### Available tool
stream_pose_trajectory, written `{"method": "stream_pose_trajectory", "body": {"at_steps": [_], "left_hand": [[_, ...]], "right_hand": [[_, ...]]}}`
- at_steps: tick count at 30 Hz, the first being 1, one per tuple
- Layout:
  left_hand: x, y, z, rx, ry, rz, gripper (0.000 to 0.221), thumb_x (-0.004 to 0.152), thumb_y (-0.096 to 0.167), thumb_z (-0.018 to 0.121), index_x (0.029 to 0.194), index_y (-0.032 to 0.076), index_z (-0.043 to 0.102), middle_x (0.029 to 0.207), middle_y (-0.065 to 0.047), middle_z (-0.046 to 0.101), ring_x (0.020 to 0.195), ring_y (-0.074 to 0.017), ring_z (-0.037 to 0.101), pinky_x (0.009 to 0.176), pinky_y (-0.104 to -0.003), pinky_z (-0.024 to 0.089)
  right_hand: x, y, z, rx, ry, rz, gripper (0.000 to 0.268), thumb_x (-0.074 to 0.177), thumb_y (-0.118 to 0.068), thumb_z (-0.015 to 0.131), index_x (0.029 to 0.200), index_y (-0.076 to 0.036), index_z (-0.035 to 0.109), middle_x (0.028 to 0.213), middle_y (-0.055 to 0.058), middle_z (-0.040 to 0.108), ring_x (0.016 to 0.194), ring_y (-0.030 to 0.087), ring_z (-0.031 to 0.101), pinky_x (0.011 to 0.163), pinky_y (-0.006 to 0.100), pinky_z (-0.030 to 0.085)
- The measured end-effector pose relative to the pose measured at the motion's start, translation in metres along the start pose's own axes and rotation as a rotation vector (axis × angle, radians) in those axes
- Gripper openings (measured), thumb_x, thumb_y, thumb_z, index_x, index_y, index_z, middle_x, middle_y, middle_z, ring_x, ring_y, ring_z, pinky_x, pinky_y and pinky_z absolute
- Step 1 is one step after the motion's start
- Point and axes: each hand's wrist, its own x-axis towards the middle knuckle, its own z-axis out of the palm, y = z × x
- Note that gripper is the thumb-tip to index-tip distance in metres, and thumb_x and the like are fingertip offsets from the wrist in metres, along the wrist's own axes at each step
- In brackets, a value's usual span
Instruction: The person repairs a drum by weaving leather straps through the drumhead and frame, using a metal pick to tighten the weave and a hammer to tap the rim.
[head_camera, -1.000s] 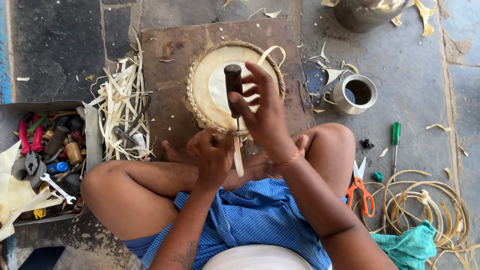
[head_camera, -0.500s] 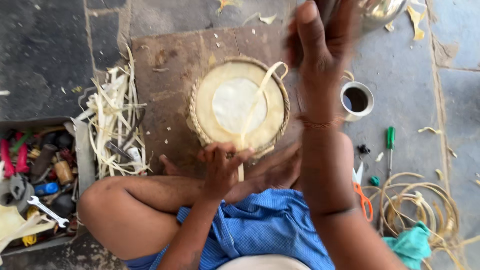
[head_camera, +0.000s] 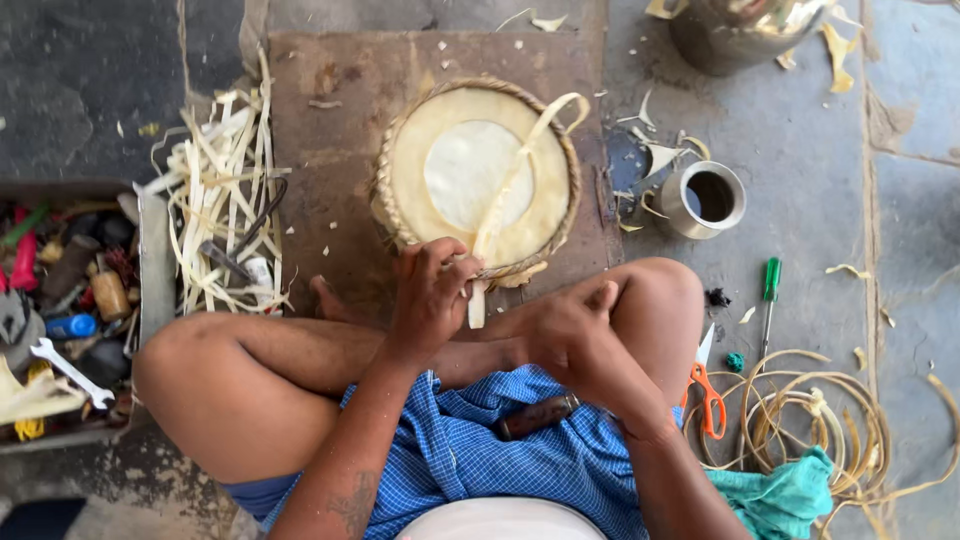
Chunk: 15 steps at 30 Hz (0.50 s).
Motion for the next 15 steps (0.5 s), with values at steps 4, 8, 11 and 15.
{"method": "stream_pose_trajectory", "body": {"at_steps": [4,8,11,15], "left_hand": [[0.003,0.002,-0.001,-0.014,-0.006,-0.005,0.035,0.084,0.004,0.074,0.116,0.018,0.066,0.12,-0.004,0.058,0.11,-0.0294,0.053,0.097,-0.044,0.044],[0.003,0.001,-0.008,-0.082,-0.056,-0.028,0.034,0.084,0.005,0.074,0.116,0.015,0.066,0.121,-0.005,0.058,0.113,-0.0304,0.053,0.099,-0.044,0.044],[0.005,-0.001,-0.012,-0.095,-0.118,-0.03,0.032,0.079,0.005,0.073,0.109,0.017,0.067,0.115,-0.003,0.059,0.111,-0.0289,0.052,0.099,-0.044,0.041],[-0.006,0.008,-0.017,-0.143,-0.158,-0.013,0.038,0.079,0.009,0.071,0.116,0.013,0.064,0.119,-0.008,0.058,0.116,-0.031,0.053,0.104,-0.046,0.039]], "right_hand": [[0.041,0.01,0.02,-0.272,0.434,0.012,0.039,0.075,-0.018,0.083,0.112,-0.01,0.071,0.108,0.009,0.064,0.101,0.034,0.057,0.081,0.045,0.044],[0.071,0.024,0.047,-0.244,0.508,-0.145,0.022,0.077,-0.01,0.076,0.097,-0.012,0.066,0.101,0.004,0.066,0.099,0.03,0.059,0.09,0.044,0.045],[0.088,0.031,0.021,-0.106,0.598,-0.051,0.016,0.09,-0.002,0.064,0.105,-0.009,0.067,0.102,0.008,0.065,0.098,0.026,0.061,0.089,0.041,0.047],[0.092,0.033,-0.029,0.206,0.566,-0.02,0.007,0.1,-0.013,0.067,0.104,-0.008,0.066,0.101,0.004,0.068,0.098,0.019,0.064,0.091,0.037,0.051]]}}
